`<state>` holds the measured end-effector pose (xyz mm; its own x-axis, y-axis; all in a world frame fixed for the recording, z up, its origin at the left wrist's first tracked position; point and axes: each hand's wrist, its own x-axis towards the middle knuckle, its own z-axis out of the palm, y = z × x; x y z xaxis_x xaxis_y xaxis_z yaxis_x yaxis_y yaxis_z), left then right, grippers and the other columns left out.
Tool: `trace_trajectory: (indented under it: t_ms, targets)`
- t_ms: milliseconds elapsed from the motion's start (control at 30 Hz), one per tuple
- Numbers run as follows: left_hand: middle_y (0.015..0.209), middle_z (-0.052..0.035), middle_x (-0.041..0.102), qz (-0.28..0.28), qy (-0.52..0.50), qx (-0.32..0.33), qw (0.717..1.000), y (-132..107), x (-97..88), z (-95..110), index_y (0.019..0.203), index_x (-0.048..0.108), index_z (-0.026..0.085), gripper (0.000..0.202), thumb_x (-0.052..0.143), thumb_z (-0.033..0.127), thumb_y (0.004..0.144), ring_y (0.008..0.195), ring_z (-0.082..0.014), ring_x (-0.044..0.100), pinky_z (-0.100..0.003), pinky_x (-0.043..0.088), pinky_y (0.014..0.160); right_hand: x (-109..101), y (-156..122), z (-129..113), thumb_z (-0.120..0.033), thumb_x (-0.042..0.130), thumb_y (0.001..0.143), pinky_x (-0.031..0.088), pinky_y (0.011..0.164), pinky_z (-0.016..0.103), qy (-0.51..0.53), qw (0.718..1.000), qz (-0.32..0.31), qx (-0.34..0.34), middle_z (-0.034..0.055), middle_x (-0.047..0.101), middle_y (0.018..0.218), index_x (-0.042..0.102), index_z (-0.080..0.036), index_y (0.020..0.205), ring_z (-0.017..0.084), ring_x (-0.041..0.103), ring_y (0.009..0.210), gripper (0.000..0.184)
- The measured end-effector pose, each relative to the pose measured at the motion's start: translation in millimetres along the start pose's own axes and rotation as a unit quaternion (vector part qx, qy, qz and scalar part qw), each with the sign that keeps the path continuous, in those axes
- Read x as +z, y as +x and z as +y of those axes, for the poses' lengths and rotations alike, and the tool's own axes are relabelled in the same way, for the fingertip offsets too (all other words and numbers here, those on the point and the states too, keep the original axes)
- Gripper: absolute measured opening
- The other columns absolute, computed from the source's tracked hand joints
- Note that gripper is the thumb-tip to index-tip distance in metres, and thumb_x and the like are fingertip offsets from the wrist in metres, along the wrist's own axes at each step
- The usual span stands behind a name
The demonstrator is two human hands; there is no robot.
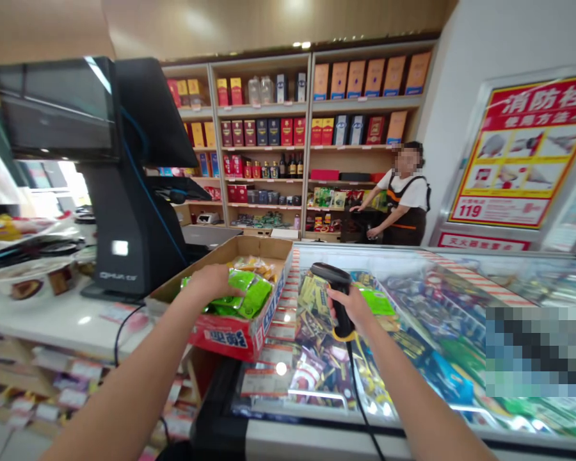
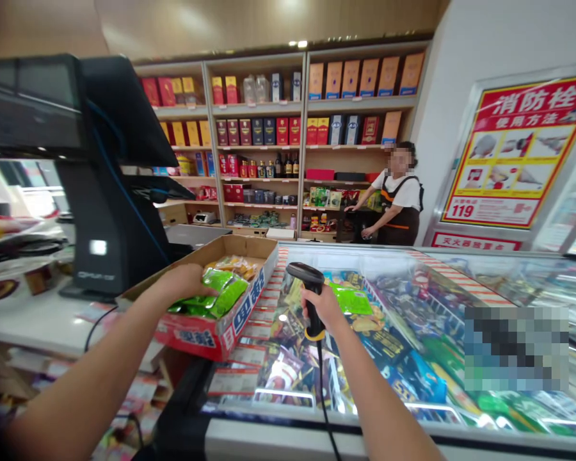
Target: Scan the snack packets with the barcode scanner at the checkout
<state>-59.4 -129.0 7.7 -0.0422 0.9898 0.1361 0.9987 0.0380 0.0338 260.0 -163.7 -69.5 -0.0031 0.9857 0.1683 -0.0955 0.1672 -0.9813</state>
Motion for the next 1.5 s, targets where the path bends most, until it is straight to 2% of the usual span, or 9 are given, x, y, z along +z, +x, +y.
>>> trace_trajectory:
  t_ms: [267,500,633,733,800,933,1133,1300,1500]
  targets:
    - [0.122,-0.0242,0.062,-0.02,0.029,-0.018,0.999,-16.0,-3.9,9.7,0.103,0.069,0.017,0.066,0.069,0.065,0.058,0.113,-0.0424,0.057,-0.054,0.042,0.093,-14.0,-4.4,16.7,-0.038,0.071,0.059,0.041,0.035,0.024,-0.002,0.999,0.039,0.025,-0.0017,0.055,0.047,0.056,-0.017,0.063,0.012,0.049,0.036,0.026]
    - [0.099,-0.0116,0.071,0.135,-0.108,-0.014,0.985,-23.5,-6.8,18.7,0.117,0.055,0.021,0.046,0.062,0.033,0.074,0.093,-0.0294,0.066,-0.037,0.048,0.08,-20.7,-2.7,19.0,-0.039,0.072,0.062,0.042,0.036,0.025,0.002,1.0,0.018,0.0,-0.0015,0.056,0.048,0.058,-0.017,0.068,0.012,0.05,0.036,0.028]
    - [0.1,-0.0062,0.071,0.229,-0.294,0.061,0.926,-23.4,-16.8,46.8,0.113,0.059,0.02,0.036,0.055,0.023,0.078,0.093,-0.0234,0.065,-0.032,0.047,0.083,-20.1,-1.6,18.3,-0.038,0.073,0.062,0.042,0.037,0.025,0.016,1.0,0.005,-0.007,-0.0021,0.057,0.05,0.059,-0.016,0.077,0.012,0.051,0.037,0.03]
    - [0.097,-0.0033,0.071,0.185,-0.412,0.14,0.881,-17.0,-19.0,78.0,0.104,0.065,0.018,0.033,0.059,0.02,0.072,0.089,-0.0206,0.064,-0.03,0.047,0.082,-21.1,-2.9,16.8,-0.039,0.073,0.062,0.041,0.037,0.025,0.036,0.999,0.009,-0.011,-0.0022,0.058,0.05,0.059,-0.016,0.081,0.012,0.05,0.037,0.033]
    - [0.085,-0.0039,0.071,0.133,-0.425,0.134,0.885,-14.1,-15.8,99.6,0.089,0.069,0.015,0.023,0.066,0.021,0.066,0.082,-0.0216,0.064,-0.03,0.047,0.077,-23.2,-4.3,15.3,-0.039,0.073,0.063,0.042,0.038,0.024,0.045,0.999,0.001,-0.02,-0.0018,0.059,0.052,0.059,-0.015,0.084,0.012,0.051,0.038,0.034]
    - [0.076,-0.0052,0.068,0.152,-0.411,0.106,0.893,-23.1,8.9,142.2,0.079,0.068,0.015,0.013,0.067,0.019,0.066,0.077,-0.0217,0.062,-0.031,0.045,0.074,-31.2,-7.3,8.0,-0.04,0.072,0.065,0.041,0.038,0.024,0.047,0.997,-0.029,-0.045,-0.0008,0.059,0.053,0.059,-0.016,0.081,0.012,0.051,0.039,0.032]
    - [0.078,-0.0054,0.069,0.174,-0.568,0.045,0.803,-25.7,76.9,183.7,0.082,0.067,0.016,0.014,0.062,0.019,0.07,0.072,-0.019,0.062,-0.029,0.045,0.069,-41.4,-10.4,-4.9,-0.038,0.071,0.065,0.041,0.037,0.023,0.094,0.993,0.039,-0.063,-0.0034,0.058,0.054,0.06,-0.017,0.087,0.011,0.05,0.039,0.033]
    - [0.053,0.0005,0.06,0.129,-0.643,0.0,0.754,9.0,103.5,164.8,0.061,0.063,0.014,0.005,0.065,0.017,0.058,0.053,-0.0144,0.054,-0.025,0.042,0.055,-39.4,-8.9,-1.9,-0.038,0.071,0.065,0.041,0.037,0.025,-0.003,0.999,0.029,-0.035,-0.0018,0.055,0.047,0.058,-0.017,0.068,0.012,0.048,0.036,0.025]
    - [0.054,-0.0001,0.061,0.134,-0.667,0.023,0.733,32.0,110.8,141.2,0.062,0.064,0.013,0.014,0.068,0.025,0.055,0.052,-0.0142,0.054,-0.025,0.042,0.053,-37.9,-6.5,3.5,-0.037,0.07,0.062,0.041,0.039,0.024,-0.05,0.999,-0.004,-0.017,-0.0021,0.055,0.044,0.056,-0.018,0.063,0.011,0.049,0.036,0.024]
